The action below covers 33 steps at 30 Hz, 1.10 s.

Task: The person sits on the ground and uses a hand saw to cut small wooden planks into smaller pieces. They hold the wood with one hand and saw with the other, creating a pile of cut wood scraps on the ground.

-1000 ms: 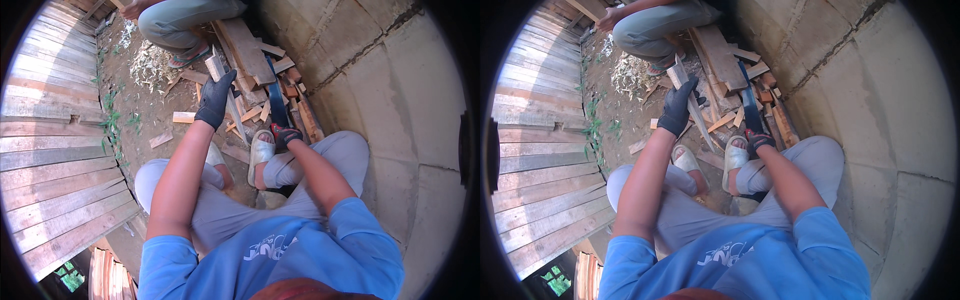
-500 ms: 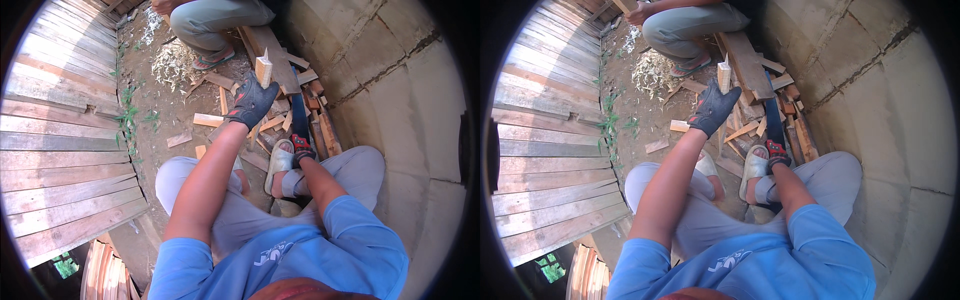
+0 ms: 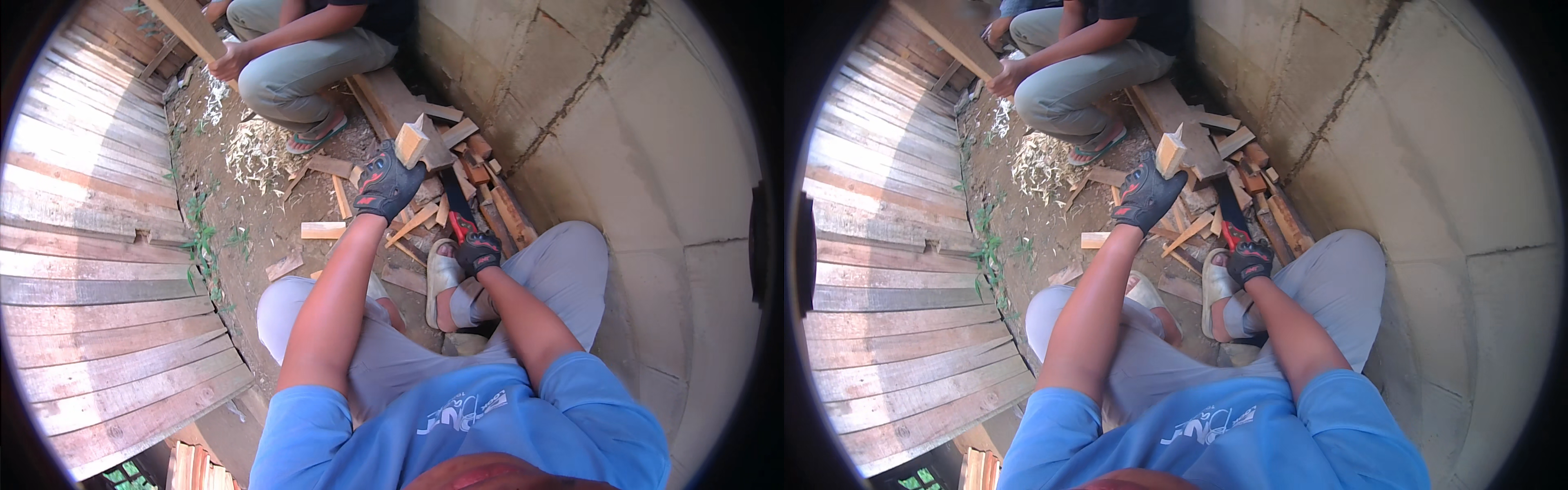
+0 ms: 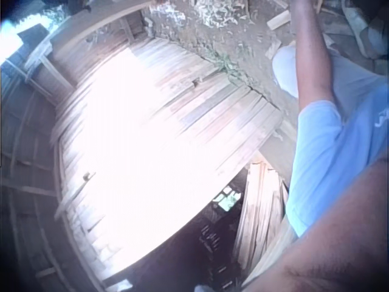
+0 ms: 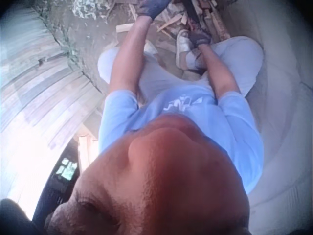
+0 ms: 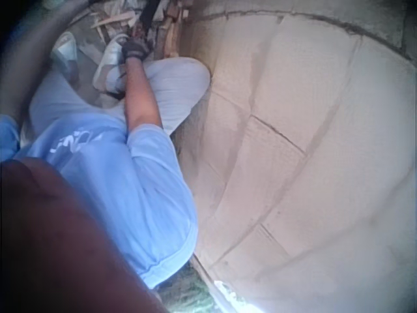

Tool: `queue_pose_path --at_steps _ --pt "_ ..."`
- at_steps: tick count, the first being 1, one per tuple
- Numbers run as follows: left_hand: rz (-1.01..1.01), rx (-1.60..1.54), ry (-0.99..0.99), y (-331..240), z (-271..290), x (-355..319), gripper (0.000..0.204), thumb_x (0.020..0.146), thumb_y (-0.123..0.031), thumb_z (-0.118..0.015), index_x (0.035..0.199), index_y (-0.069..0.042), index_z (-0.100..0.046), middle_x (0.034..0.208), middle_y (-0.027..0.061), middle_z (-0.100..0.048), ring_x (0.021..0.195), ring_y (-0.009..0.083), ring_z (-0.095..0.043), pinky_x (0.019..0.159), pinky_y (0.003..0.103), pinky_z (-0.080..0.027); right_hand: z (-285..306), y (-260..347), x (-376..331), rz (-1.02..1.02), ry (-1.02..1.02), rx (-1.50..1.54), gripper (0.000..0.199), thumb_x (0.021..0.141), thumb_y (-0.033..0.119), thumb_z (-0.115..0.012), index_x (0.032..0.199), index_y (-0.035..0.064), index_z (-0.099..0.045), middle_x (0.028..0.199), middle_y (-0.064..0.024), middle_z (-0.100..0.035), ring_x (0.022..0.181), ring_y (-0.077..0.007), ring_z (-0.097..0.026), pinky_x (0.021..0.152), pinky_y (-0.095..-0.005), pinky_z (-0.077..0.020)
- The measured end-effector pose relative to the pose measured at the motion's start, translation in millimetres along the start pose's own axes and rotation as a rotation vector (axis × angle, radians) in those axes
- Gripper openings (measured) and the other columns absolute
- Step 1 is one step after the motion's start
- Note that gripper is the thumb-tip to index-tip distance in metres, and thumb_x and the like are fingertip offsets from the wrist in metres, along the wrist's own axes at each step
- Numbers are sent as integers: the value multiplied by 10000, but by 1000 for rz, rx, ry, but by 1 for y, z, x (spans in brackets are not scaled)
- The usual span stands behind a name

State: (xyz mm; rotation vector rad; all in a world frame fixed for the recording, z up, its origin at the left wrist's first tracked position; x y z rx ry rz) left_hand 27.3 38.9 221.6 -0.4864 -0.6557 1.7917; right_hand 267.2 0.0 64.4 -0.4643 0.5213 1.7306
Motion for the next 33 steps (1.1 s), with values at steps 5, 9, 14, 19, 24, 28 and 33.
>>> queue_pose_path --at_steps 5,9,14,19,24,28,33 --pt "-12 153 89 1 -31 5 613 861 -484 -749 1259 -31 -640 1209 291 -714 1128 469 -694 965 540 -561 36 -22 -20 19 -191 544 583 916 604 -639 1186 100 -755 1107 -248 -747 1063 -406 -726 913 -502 -562" --pt "7 230 167 10 -64 12 654 858 -497 -739 1300 -27 -627 1229 282 -716 1149 470 -691 979 539 -558 60 -42 -34 102 -306 434 446 940 489 -623 1073 89 -768 975 -222 -762 921 -414 -738 837 -525 -570" --pt "10 255 232 11 -89 28 641 844 -482 -734 1282 -24 -636 1248 287 -711 1154 467 -691 987 533 -559 34 -45 -49 153 -377 66 420 935 453 -638 1028 66 -771 967 -217 -763 891 -418 -733 815 -540 -567" --pt "69 341 158 17 -91 37 607 815 -420 -760 1251 -11 -653 1212 295 -718 1142 466 -695 978 534 -561 103 -46 -75 111 -325 310 433 933 472 -663 1016 60 -766 949 -227 -750 899 -423 -723 815 -524 -559" --pt "45 286 127 -3 -88 42 557 842 -400 -735 1232 -8 -668 1210 296 -715 1145 468 -692 982 529 -559 162 -70 -101 130 -366 511 479 967 494 -652 983 27 -759 914 -238 -735 885 -414 -726 795 -511 -537" --pt "66 278 94 6 -91 46 523 860 -376 -727 1221 0 -682 1211 297 -713 1152 469 -689 991 525 -556 190 -99 -135 59 -443 694 499 967 489 -665 979 2 -774 849 -208 -728 826 -341 -726 758 -447 -518" --pt "94 326 144 14 -96 46 573 884 -412 -700 1270 10 -655 1257 298 -701 1189 468 -673 1004 529 -546 204 -121 -175 26 -511 783 441 999 431 -647 1034 2 -745 947 -222 -733 924 -381 -709 833 -458 -511"
Point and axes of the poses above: each hand's wrist, its own x-axis towards the middle knuckle, its own z-axis out of the back of the hand, y = z × x, the point moved 4 cm from there along x, towards the middle knuckle
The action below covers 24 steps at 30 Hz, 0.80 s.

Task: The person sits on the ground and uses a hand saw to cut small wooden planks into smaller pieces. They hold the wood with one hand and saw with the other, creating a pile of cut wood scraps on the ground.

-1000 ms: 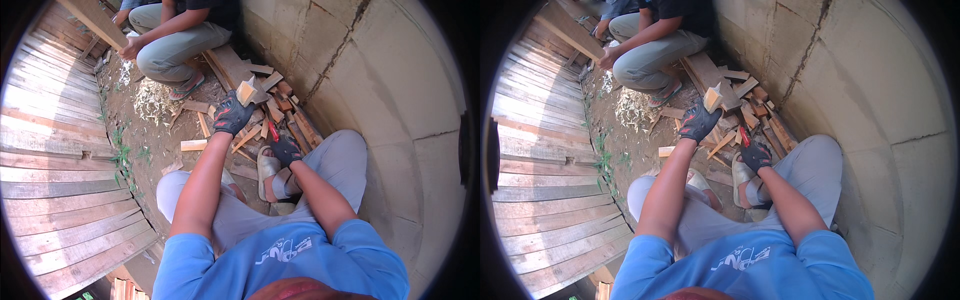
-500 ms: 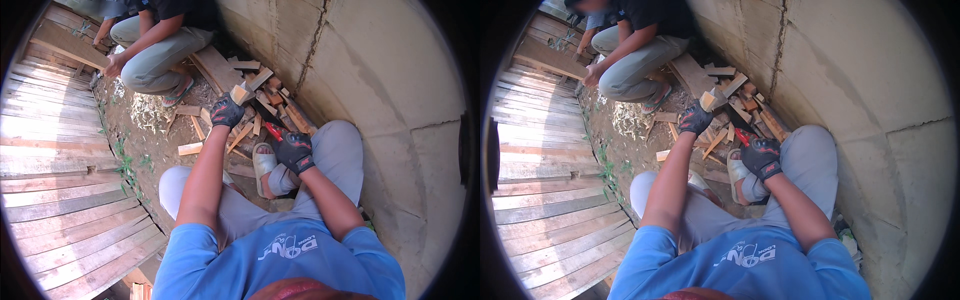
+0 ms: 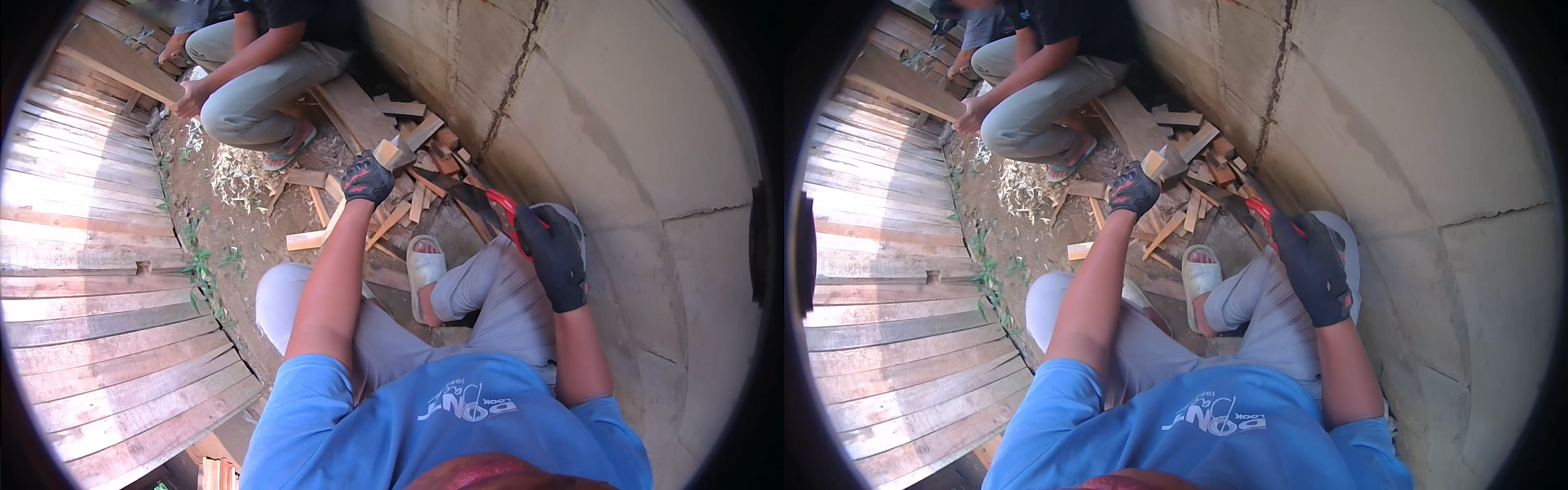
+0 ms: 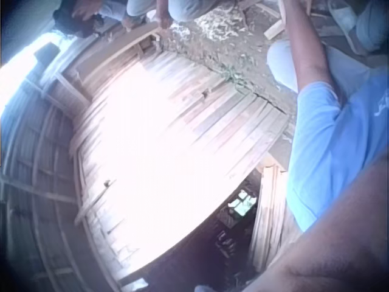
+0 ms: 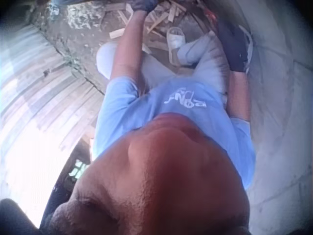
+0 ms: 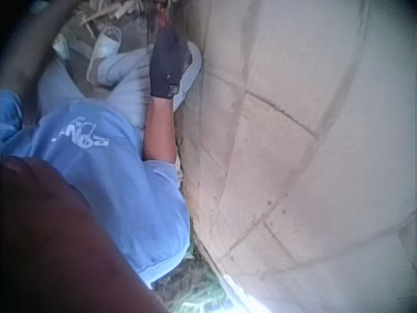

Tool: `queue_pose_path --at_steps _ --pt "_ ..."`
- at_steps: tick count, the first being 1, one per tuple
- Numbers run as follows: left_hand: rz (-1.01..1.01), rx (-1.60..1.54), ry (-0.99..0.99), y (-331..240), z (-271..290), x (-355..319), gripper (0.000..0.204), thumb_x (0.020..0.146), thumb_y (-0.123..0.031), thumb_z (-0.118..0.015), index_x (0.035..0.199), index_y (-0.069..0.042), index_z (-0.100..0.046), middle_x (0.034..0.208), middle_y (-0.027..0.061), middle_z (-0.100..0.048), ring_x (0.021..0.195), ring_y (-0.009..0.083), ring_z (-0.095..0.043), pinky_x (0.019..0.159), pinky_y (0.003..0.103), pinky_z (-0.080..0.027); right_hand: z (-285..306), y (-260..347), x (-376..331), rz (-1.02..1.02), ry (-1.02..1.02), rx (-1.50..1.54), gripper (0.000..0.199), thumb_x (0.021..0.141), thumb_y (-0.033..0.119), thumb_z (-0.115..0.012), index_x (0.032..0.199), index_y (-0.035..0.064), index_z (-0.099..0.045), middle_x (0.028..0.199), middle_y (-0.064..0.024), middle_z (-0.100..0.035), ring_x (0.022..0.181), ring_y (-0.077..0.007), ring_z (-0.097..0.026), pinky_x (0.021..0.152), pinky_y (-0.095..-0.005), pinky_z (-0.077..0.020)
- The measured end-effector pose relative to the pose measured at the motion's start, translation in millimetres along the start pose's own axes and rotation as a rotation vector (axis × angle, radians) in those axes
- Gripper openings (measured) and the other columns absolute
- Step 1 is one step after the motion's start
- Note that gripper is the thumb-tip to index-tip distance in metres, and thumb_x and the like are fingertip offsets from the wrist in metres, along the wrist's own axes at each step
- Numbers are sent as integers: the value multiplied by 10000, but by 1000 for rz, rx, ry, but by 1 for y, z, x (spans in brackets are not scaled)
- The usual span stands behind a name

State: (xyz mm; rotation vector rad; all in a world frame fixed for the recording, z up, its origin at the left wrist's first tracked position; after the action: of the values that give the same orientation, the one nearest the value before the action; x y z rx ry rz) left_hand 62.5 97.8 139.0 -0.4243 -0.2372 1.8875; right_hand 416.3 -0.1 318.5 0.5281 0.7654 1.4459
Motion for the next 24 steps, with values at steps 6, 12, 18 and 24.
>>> queue_pose_path --at_steps 6,12,18,24 --pt "-127 116 -46 19 -39 25 779 861 -528 -740 1369 38 -571 1289 325 -669 1224 476 -650 1043 531 -521 16 25 -22 -50 -130 -2 496 960 357 -754 1333 42 -670 1099 -177 -727 916 -287 -694 878 -425 -521" --pt "-216 221 27 -16 -38 53 1022 837 -722 -701 1528 -4 -471 1405 315 -579 1295 492 -581 1081 569 -469 21 11 -5 -107 -120 152 615 948 352 -783 1455 50 -611 1240 -167 -717 1020 -260 -703 967 -381 -527" --pt "-226 256 -18 0 -78 51 948 785 -639 -780 1546 -150 -496 1489 225 -490 1340 454 -491 1125 568 -422 -24 -3 25 -39 -234 317 510 961 336 -768 1340 4 -687 1232 -167 -744 1107 -239 -716 969 -351 -535" --pt "-183 230 -55 4 -77 59 981 746 -637 -808 1560 -186 -499 1518 205 -468 1376 472 -446 1125 597 -416 -132 -15 109 14 -265 560 431 956 356 -739 1225 19 -754 1070 -207 -770 986 -317 -746 889 -390 -554"
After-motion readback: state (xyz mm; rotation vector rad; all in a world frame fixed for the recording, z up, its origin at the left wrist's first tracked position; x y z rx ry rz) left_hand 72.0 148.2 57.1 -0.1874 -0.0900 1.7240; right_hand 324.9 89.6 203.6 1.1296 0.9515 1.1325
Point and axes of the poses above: each hand's wrist, its own x-axis towards the middle knuckle, its own z-axis out of the back of the hand, y = z × x, the point moved 4 cm from there along x, towards the middle knuckle
